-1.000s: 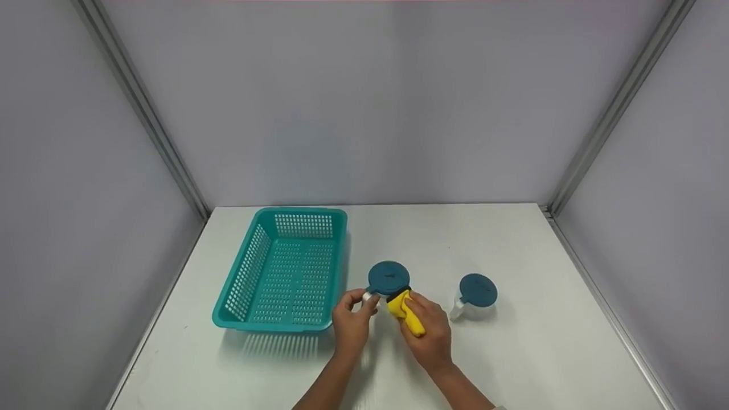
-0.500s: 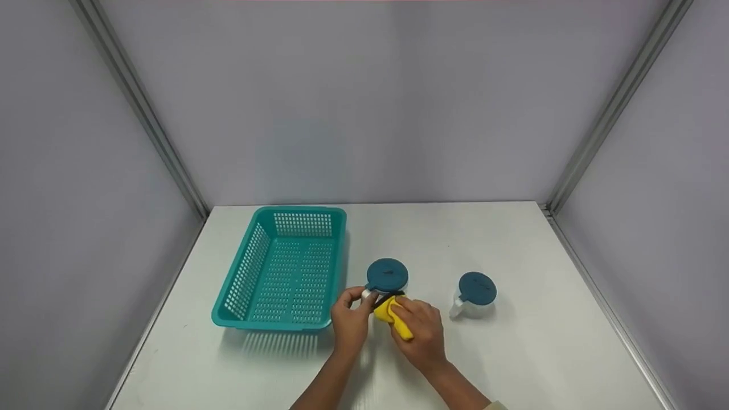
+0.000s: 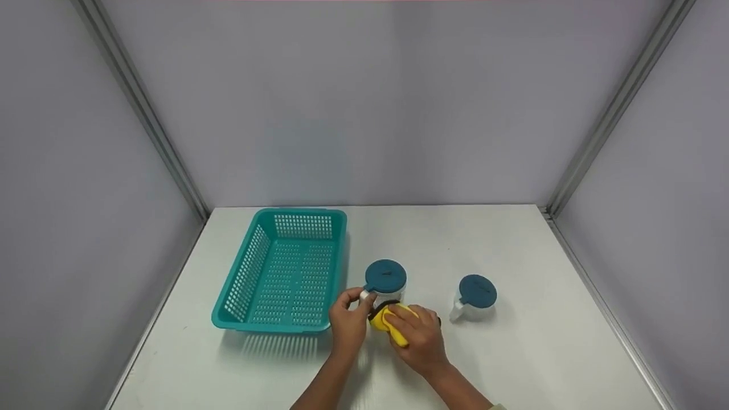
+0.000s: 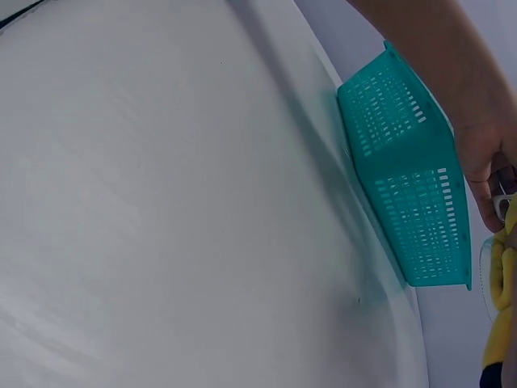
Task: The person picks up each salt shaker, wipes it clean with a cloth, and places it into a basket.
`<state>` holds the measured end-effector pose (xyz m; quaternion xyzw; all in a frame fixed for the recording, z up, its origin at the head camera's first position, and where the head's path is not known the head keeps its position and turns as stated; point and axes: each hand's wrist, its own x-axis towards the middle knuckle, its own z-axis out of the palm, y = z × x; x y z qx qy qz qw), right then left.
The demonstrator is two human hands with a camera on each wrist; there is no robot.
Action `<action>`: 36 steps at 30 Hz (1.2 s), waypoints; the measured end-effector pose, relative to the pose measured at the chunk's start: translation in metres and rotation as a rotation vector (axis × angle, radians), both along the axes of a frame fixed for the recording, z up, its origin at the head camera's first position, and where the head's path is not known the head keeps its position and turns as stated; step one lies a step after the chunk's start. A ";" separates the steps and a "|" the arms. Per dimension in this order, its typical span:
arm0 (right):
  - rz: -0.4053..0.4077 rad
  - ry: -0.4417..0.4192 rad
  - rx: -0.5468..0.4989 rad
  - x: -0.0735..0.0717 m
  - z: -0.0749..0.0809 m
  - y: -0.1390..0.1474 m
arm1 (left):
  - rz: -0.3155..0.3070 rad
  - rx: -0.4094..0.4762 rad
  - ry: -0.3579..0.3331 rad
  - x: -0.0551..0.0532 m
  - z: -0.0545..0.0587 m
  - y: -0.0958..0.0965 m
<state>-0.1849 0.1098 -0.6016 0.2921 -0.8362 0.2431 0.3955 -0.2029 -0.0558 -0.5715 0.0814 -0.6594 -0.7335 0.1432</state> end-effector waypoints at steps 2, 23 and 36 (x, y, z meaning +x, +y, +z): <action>0.000 -0.004 0.009 0.000 -0.001 0.001 | -0.008 0.010 -0.002 0.000 0.000 -0.001; -0.169 -0.067 -0.115 -0.009 0.006 0.012 | 0.035 -0.003 -0.017 0.013 0.029 0.002; -0.252 -0.128 -0.106 -0.017 0.015 0.015 | 0.015 0.021 -0.019 0.002 -0.004 -0.002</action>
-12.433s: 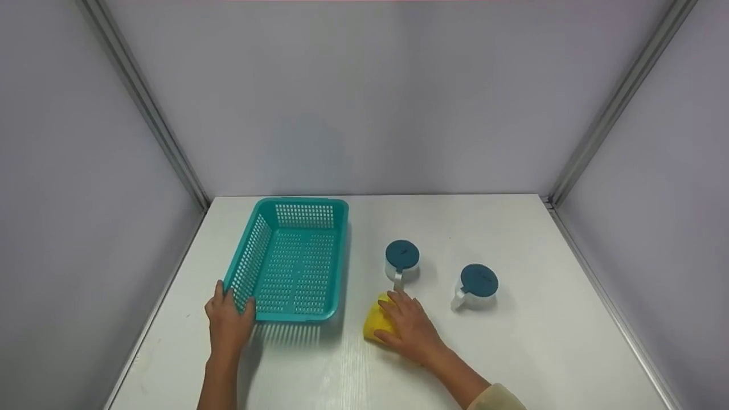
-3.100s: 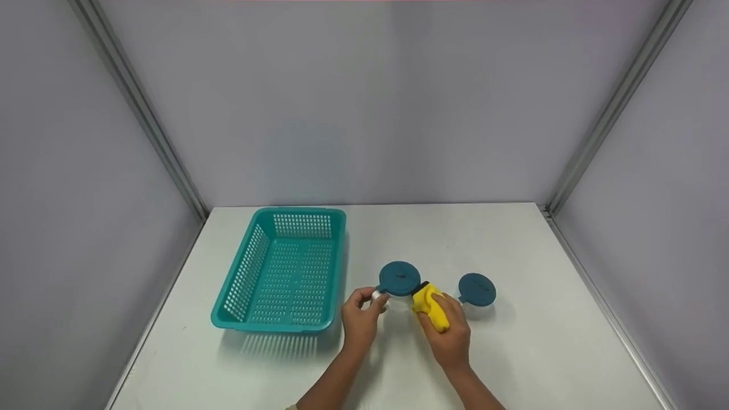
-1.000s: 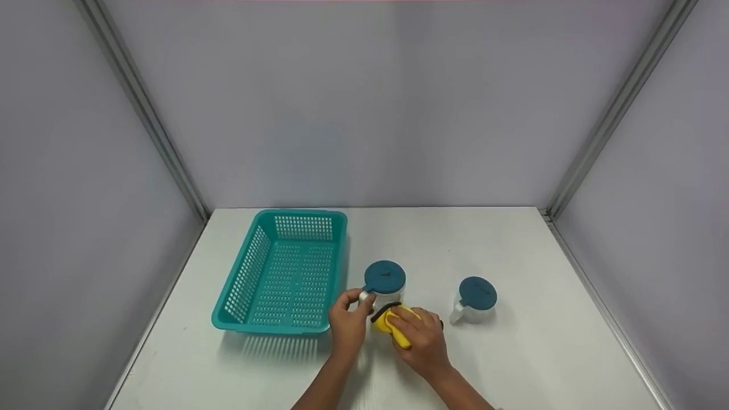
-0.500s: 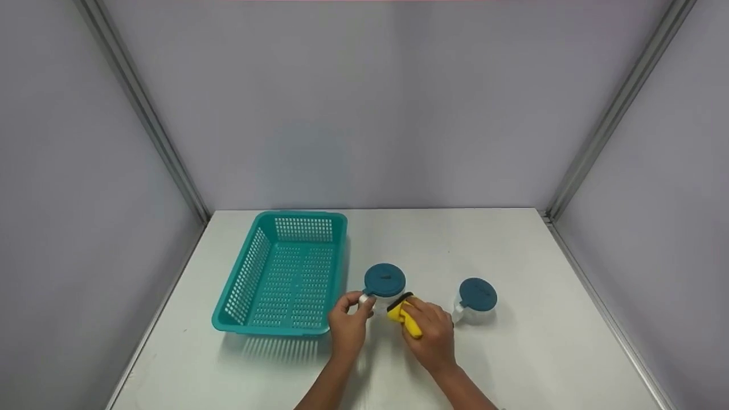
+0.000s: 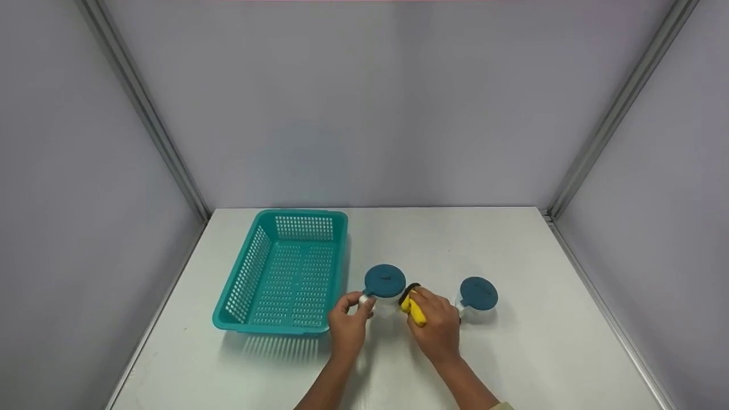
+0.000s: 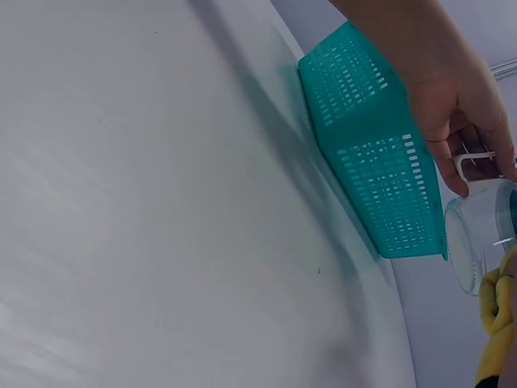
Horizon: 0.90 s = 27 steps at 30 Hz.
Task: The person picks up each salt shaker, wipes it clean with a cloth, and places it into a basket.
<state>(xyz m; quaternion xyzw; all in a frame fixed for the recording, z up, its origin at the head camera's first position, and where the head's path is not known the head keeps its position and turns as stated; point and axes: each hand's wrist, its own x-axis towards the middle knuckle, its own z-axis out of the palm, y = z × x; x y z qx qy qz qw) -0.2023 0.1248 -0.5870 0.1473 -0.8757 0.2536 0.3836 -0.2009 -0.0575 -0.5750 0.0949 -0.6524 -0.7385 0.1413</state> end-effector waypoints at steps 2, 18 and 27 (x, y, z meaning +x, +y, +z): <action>-0.012 -0.008 -0.004 -0.002 0.002 0.001 | -0.011 0.004 0.014 0.000 0.000 -0.001; -0.109 -0.143 0.051 -0.014 0.010 0.000 | -0.036 0.002 0.061 0.006 0.002 0.000; -0.120 -0.192 0.085 -0.012 0.007 -0.002 | -0.022 0.011 0.022 0.004 0.001 0.001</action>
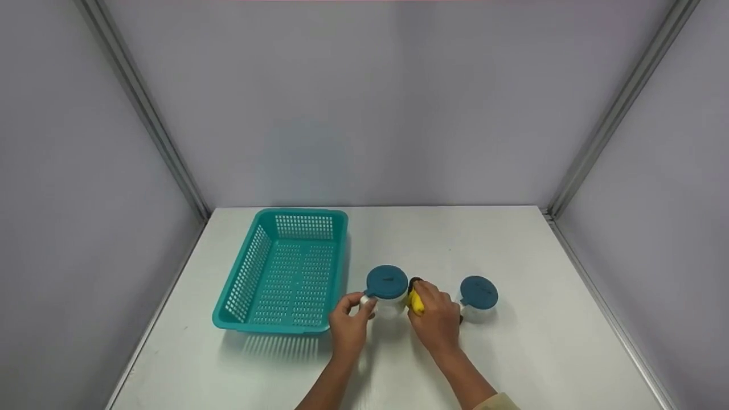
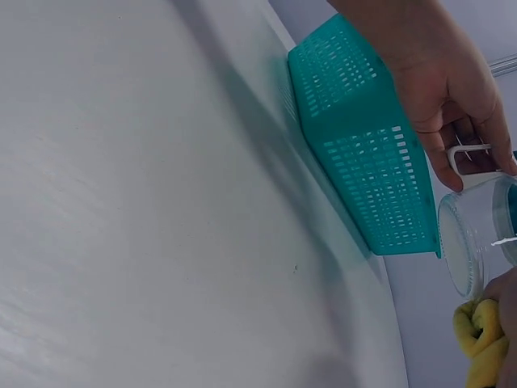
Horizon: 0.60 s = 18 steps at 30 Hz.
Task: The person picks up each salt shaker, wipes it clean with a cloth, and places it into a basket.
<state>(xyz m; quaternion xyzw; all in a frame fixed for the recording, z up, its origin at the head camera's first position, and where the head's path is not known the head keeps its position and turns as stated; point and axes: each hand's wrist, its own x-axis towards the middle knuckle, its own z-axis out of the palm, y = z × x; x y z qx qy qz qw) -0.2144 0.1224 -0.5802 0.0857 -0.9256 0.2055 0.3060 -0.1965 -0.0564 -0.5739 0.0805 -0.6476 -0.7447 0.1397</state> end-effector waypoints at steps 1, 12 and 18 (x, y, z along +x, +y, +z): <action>0.003 0.001 0.000 0.001 -0.001 0.000 | 0.002 0.004 -0.006 0.000 0.000 0.000; 0.090 0.115 -0.021 0.009 -0.006 -0.002 | 0.016 0.017 -0.008 0.000 0.012 -0.003; 0.144 0.146 -0.016 0.016 -0.007 -0.007 | 0.041 0.004 0.019 0.006 0.027 -0.004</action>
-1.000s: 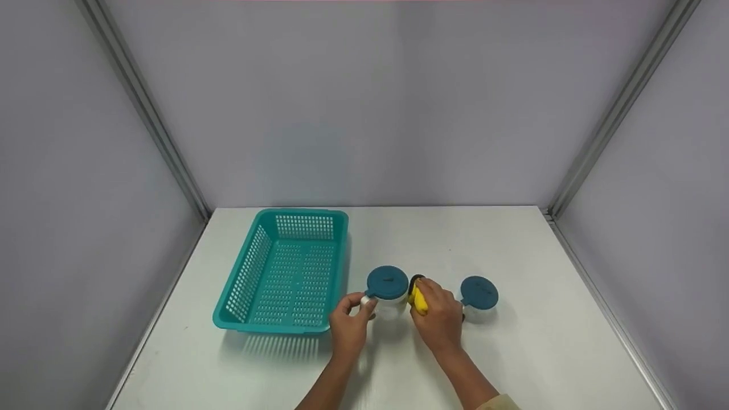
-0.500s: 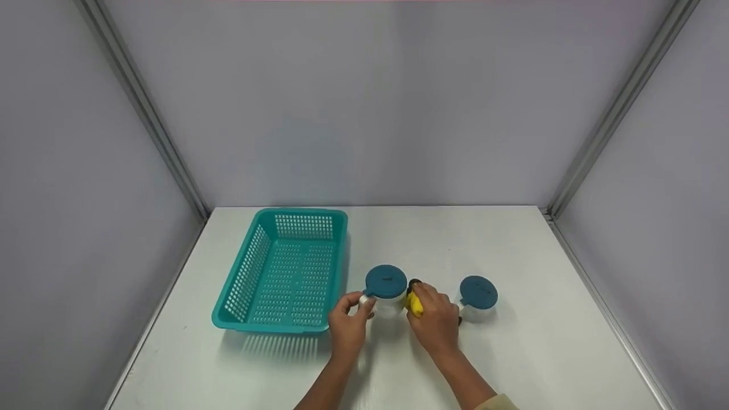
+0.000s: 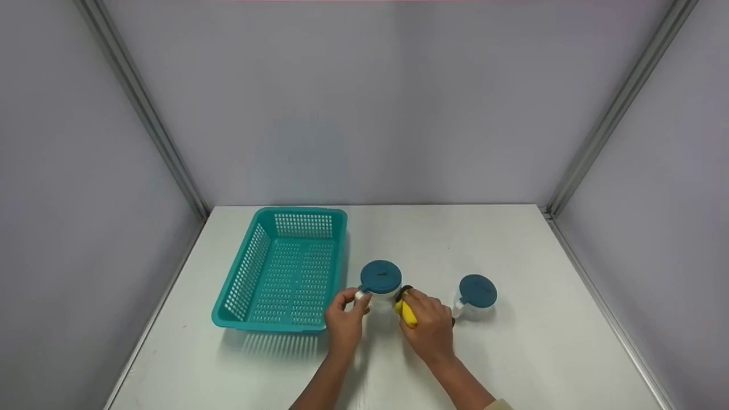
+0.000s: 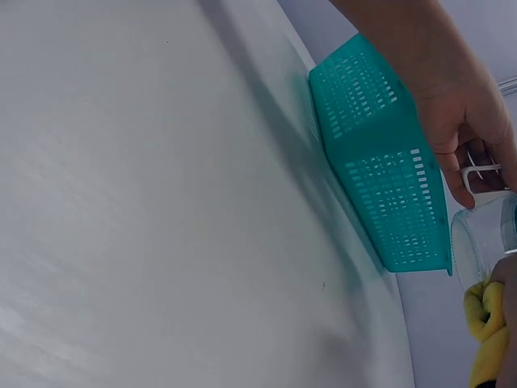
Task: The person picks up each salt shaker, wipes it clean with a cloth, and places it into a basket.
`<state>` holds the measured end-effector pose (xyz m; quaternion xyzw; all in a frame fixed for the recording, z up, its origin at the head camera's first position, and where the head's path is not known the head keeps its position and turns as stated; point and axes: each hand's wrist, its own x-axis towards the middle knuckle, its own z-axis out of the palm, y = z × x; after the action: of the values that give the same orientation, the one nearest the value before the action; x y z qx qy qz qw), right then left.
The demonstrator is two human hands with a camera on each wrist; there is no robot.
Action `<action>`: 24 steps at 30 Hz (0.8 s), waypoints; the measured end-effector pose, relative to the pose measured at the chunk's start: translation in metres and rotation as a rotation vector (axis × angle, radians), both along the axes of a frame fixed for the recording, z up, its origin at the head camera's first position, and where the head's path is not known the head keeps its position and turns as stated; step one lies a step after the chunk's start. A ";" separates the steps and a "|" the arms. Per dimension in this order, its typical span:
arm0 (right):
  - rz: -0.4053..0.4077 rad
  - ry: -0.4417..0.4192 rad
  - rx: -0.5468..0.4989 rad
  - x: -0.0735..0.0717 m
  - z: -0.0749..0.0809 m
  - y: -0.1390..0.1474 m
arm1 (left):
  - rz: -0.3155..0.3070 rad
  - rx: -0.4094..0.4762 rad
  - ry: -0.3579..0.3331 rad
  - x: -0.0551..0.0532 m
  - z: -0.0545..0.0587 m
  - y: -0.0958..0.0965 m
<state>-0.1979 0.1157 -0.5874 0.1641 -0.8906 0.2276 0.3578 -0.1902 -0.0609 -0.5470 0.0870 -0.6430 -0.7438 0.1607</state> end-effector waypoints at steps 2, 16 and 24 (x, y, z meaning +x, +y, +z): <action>0.009 0.007 -0.002 0.002 -0.001 -0.001 | 0.011 -0.002 0.001 0.000 0.002 0.000; 0.100 0.166 0.050 0.007 -0.003 -0.008 | 0.023 -0.015 -0.009 -0.010 -0.019 -0.001; 0.140 0.198 0.070 0.009 -0.002 -0.010 | 0.025 -0.004 0.014 -0.010 -0.023 0.001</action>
<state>-0.1889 0.1056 -0.5897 0.2598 -0.8447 0.2037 0.4213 -0.1999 -0.0603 -0.5700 0.0899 -0.6421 -0.7410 0.1747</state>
